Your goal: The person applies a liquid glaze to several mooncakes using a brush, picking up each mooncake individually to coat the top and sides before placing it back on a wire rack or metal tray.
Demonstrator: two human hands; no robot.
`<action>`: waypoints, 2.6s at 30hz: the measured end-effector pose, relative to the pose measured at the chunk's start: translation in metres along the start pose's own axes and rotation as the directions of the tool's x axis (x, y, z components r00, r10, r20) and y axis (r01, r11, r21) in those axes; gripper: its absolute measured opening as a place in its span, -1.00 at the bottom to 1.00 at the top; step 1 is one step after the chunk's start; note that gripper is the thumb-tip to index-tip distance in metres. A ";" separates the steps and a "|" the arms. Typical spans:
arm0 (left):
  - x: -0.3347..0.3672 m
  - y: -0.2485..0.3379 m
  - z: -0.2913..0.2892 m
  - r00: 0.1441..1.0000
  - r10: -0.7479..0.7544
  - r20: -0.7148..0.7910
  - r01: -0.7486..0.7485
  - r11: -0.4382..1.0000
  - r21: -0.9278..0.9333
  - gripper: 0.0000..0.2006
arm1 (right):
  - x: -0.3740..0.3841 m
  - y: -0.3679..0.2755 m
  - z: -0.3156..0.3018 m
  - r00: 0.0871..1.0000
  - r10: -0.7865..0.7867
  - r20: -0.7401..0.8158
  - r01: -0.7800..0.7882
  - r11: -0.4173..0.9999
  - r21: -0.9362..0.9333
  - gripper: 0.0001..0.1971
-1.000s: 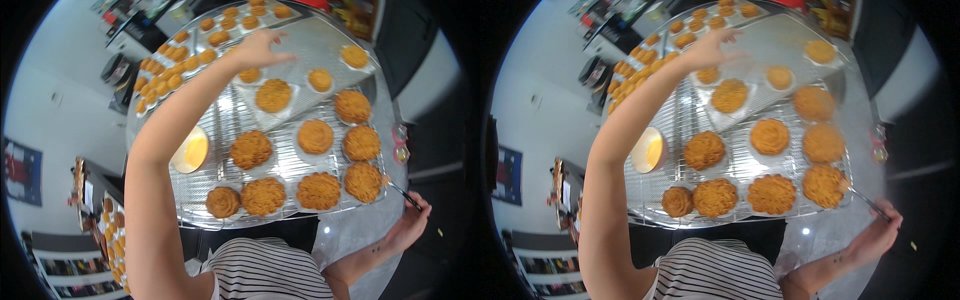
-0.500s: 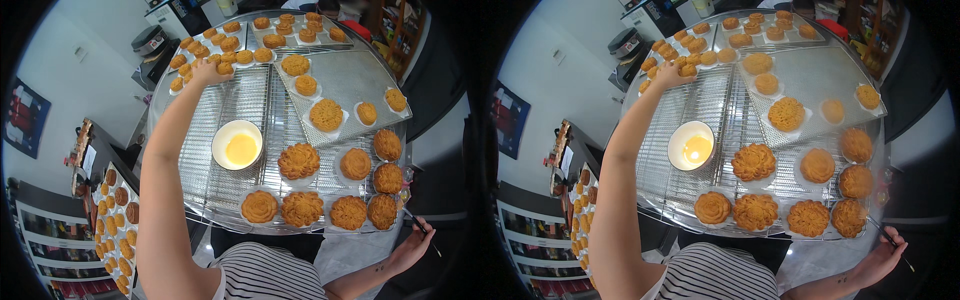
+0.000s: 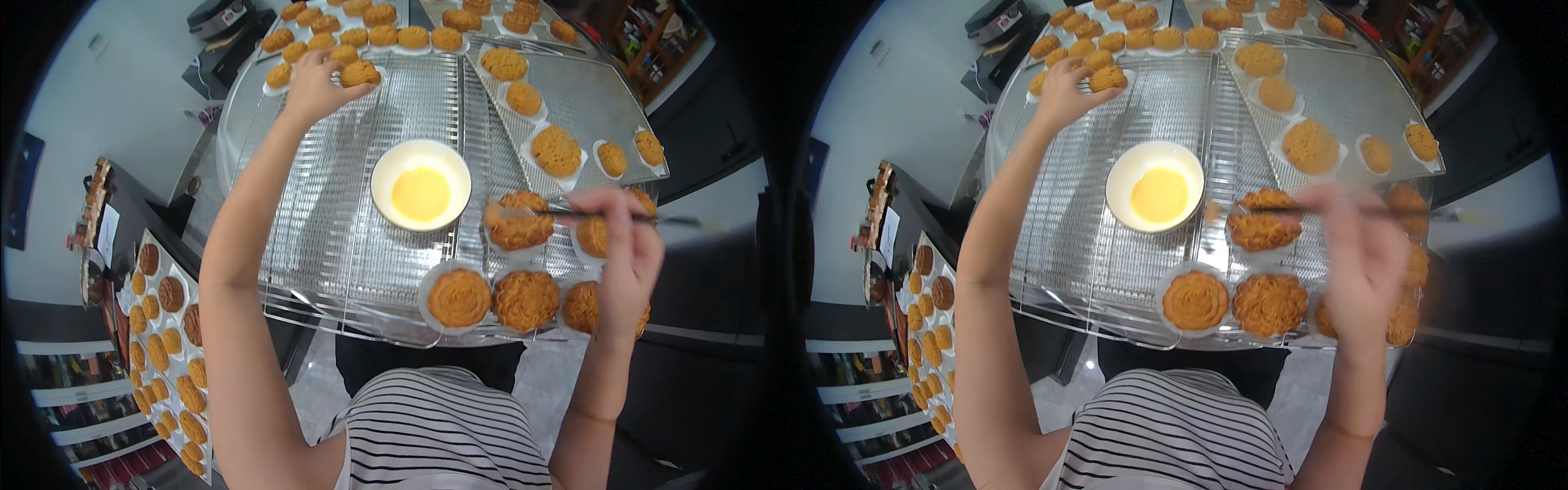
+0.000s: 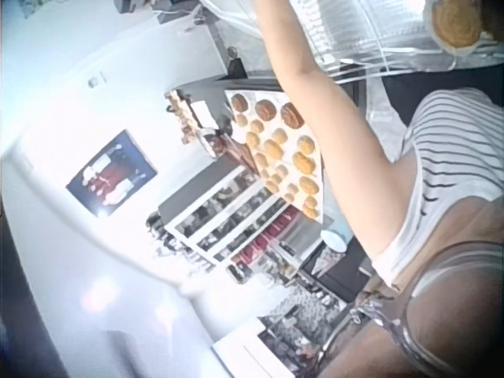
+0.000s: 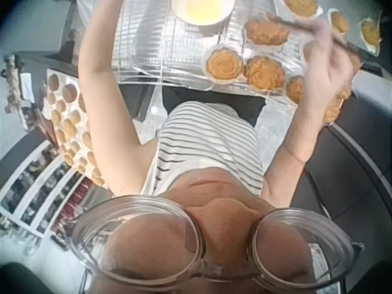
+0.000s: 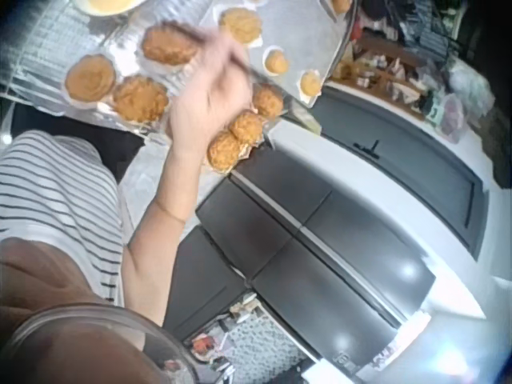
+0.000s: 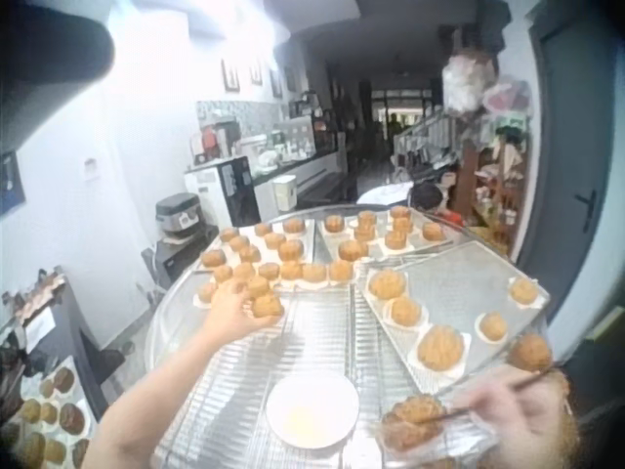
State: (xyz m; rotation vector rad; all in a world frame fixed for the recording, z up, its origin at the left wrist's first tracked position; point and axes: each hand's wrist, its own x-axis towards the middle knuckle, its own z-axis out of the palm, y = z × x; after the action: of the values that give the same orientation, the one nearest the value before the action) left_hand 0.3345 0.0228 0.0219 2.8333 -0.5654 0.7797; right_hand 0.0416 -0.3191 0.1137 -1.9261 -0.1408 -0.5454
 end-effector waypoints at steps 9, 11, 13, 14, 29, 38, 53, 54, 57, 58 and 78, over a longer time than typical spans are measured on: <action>-0.146 0.049 -0.124 0.977 -0.132 0.168 0.131 0.991 0.012 -0.42 | 0.040 0.011 0.077 0.855 -0.411 0.316 0.512 0.760 -0.400 -0.78; -0.178 0.064 -0.134 0.982 -0.131 0.135 0.133 0.991 -0.006 -0.44 | 0.043 0.012 0.082 0.864 -0.328 0.382 0.484 0.751 -0.450 -0.74; -0.204 0.082 -0.139 0.986 -0.130 0.102 0.134 0.991 -0.028 -0.46 | 0.044 0.012 0.080 0.870 -0.332 0.364 0.473 0.771 -0.427 -0.71; -0.215 0.092 -0.140 0.983 -0.157 0.091 0.161 0.986 -0.042 -0.47 | 0.044 0.012 0.079 0.879 -0.333 0.340 0.456 0.796 -0.399 -0.69; -0.274 0.149 -0.149 0.948 -0.268 0.171 0.312 0.889 -0.336 -0.29 | 0.016 0.014 0.039 0.994 -0.015 0.111 0.039 0.975 -0.221 -0.64; -0.271 0.140 -0.137 0.957 -0.218 0.191 0.283 0.848 -0.448 -0.25 | -0.054 -0.025 0.079 0.968 0.040 0.246 -0.084 0.982 0.172 -0.68; -0.272 0.137 -0.133 0.958 -0.223 0.180 0.284 0.825 -0.489 -0.27 | -0.065 -0.024 0.120 0.990 -0.069 0.124 0.075 0.996 -0.050 -0.72; -0.272 0.136 -0.132 0.957 -0.226 0.180 0.287 0.824 -0.489 -0.27 | -0.065 -0.023 0.121 0.989 -0.069 0.127 0.076 0.996 -0.050 -0.72; -0.273 0.136 -0.132 0.958 -0.219 0.185 0.283 0.828 -0.485 -0.27 | -0.068 -0.021 0.123 0.959 -0.039 0.281 0.036 0.999 0.018 -0.68; -0.272 0.135 -0.133 0.958 -0.218 0.187 0.283 0.830 -0.481 -0.28 | -0.066 -0.020 0.120 0.959 -0.037 0.280 0.034 0.999 0.016 -0.68; -0.267 0.138 -0.137 0.955 -0.215 0.202 0.289 0.822 -0.491 -0.32 | -0.060 -0.029 0.098 0.949 -0.271 0.164 0.310 0.898 -0.313 -0.87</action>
State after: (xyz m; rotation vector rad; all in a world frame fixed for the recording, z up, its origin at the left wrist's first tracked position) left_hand 0.0053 0.0137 0.0062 2.3937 -0.3345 0.3165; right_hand 0.0085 -0.2105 0.0807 -2.2896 -0.4429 -0.6905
